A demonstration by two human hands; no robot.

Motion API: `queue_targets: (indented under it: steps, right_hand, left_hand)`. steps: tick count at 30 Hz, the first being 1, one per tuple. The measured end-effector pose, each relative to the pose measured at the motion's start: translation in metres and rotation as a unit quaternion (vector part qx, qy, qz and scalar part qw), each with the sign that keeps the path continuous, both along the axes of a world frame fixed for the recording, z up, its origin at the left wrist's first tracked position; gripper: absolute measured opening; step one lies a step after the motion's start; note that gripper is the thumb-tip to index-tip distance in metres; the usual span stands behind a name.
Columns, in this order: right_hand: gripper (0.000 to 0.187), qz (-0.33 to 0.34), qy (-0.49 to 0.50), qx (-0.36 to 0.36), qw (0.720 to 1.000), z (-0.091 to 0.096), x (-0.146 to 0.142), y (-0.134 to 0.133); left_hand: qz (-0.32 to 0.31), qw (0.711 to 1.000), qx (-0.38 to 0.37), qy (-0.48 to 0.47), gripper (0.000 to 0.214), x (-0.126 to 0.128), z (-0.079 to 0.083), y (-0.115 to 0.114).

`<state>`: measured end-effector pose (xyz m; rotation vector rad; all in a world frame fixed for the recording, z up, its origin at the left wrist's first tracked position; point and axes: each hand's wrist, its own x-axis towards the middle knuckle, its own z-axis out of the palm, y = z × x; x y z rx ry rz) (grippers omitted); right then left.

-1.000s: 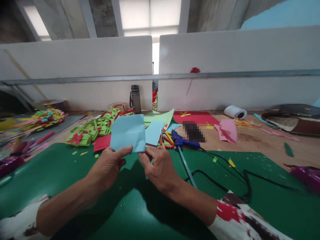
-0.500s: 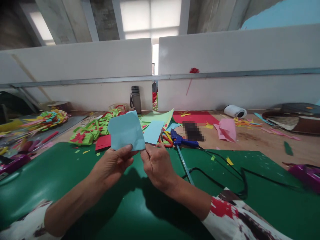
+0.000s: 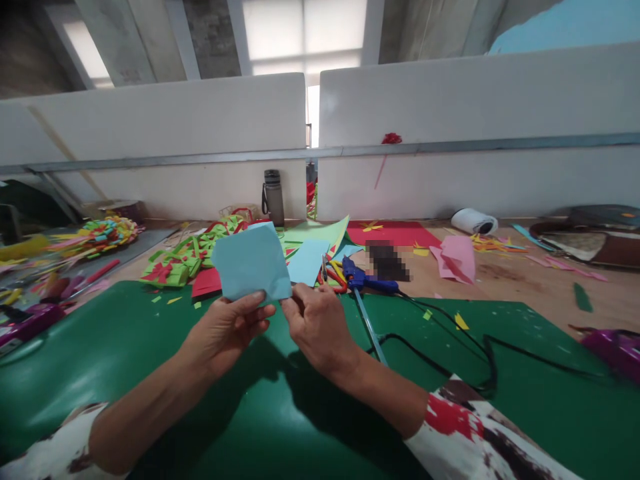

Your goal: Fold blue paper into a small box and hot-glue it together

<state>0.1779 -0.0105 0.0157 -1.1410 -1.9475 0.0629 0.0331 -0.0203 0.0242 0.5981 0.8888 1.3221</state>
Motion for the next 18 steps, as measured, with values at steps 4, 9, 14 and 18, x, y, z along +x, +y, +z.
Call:
queue_targets:
  steps: [4,9,14,18]
  right_hand:
    - [0.015,-0.065,-0.130,0.137,0.980,0.003,0.008,0.005]
    - [0.029,-0.131,-0.302,0.196,0.924,0.006,0.009,0.005]
    - [0.029,-0.087,-0.268,0.024,0.959,0.004,0.010,0.007]
    - [0.027,-0.049,-0.208,-0.048,0.976,0.003,0.021,0.012]
  left_hand:
    - [0.002,0.999,0.020,0.045,0.010,-0.001,-0.002,0.001]
    - [0.000,0.997,0.040,0.064,0.012,0.004,0.001,-0.001]
    - [-0.066,0.991,0.046,0.110,0.026,0.000,0.005,-0.014]
    - [-0.086,0.961,0.107,0.242,0.040,-0.032,0.015,-0.024]
